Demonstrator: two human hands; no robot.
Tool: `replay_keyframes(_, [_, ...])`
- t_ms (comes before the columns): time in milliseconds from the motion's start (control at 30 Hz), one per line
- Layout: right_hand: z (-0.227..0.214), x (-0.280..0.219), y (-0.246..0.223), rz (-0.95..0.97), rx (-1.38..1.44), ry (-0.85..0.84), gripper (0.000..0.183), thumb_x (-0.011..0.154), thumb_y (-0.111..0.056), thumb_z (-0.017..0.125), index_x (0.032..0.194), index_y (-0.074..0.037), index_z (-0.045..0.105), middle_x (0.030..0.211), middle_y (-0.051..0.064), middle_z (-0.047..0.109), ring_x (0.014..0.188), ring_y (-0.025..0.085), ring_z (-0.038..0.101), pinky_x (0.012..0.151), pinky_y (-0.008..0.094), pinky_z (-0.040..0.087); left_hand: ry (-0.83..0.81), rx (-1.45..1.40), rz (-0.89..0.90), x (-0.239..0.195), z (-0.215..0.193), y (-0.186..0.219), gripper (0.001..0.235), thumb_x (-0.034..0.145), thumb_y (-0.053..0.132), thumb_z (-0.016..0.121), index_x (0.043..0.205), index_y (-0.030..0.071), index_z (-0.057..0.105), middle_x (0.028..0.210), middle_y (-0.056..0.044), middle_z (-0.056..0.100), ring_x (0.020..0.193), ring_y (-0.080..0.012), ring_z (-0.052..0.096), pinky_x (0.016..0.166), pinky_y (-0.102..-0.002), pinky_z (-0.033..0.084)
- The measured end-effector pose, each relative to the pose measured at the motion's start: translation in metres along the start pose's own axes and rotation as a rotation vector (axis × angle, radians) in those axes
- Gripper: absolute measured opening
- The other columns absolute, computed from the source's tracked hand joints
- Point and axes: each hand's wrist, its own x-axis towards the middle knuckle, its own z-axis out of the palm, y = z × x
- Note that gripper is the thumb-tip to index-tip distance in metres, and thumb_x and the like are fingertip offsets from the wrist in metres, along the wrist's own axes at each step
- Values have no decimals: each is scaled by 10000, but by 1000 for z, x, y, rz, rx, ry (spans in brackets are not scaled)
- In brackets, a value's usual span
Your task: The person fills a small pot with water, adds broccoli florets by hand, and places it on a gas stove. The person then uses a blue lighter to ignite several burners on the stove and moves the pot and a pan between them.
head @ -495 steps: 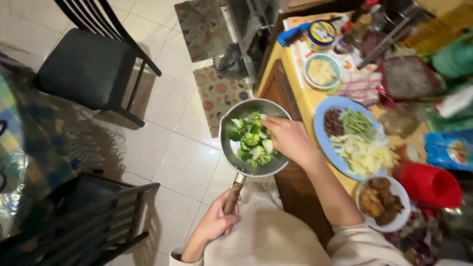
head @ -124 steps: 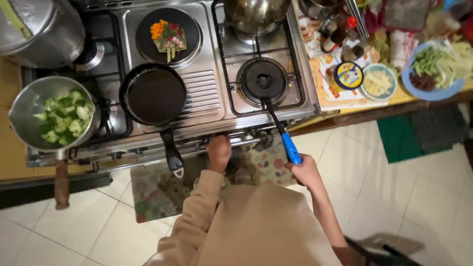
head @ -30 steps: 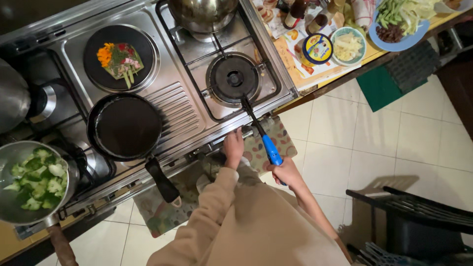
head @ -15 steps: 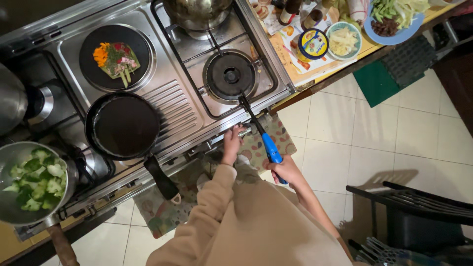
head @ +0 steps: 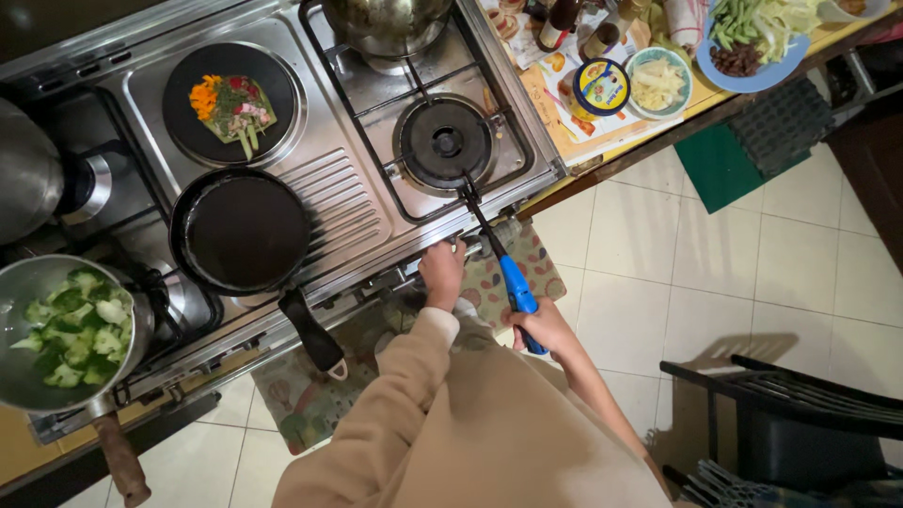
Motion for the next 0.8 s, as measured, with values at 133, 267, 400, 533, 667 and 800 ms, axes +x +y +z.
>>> replay_keyframes(133, [3,0,3,-17,-5,5,191,790,-101,668,884,49,740,567,136,666,476,221,652,497,329,537,-66,64,99,-10,-12,-6,490,933,521,624,733,96,762,709,-174,702,696,-403,703,659,-527,569])
replay_keyframes(267, [11,0,2,31,126,8,196,807,-98,702,876,85,715,633,144,706,552,231,721,543,338,572,-104,-107,35,-40,-44,-49,449,870,559,680,761,136,787,664,-186,696,659,-411,691,621,-522,572])
replay_keyframes(400, [23,2,1,26,71,75,163,776,-90,701,857,51,702,688,66,705,589,173,682,543,371,609,254,-39,-87,-54,-67,-77,446,805,562,741,700,128,752,610,-168,678,579,-396,681,557,-527,553])
replay_keyframes(533, [31,7,7,-44,-118,123,182,768,-136,744,763,43,714,622,81,650,551,196,617,512,349,513,340,18,112,-41,-85,-82,415,896,487,740,693,126,715,628,-143,674,580,-382,666,545,-505,547])
replay_keyframes(667, [39,8,15,-182,-180,164,242,773,-206,763,681,-4,667,607,63,662,535,155,595,515,313,456,248,141,127,-27,-79,-73,453,945,452,716,689,80,686,677,-174,679,618,-383,674,585,-511,547])
replay_keyframes(800, [44,9,19,-68,-187,222,236,732,-175,773,640,1,645,581,82,634,488,176,593,477,342,463,145,94,79,-24,-82,-68,427,943,418,688,720,54,698,719,-200,691,648,-414,678,603,-544,538])
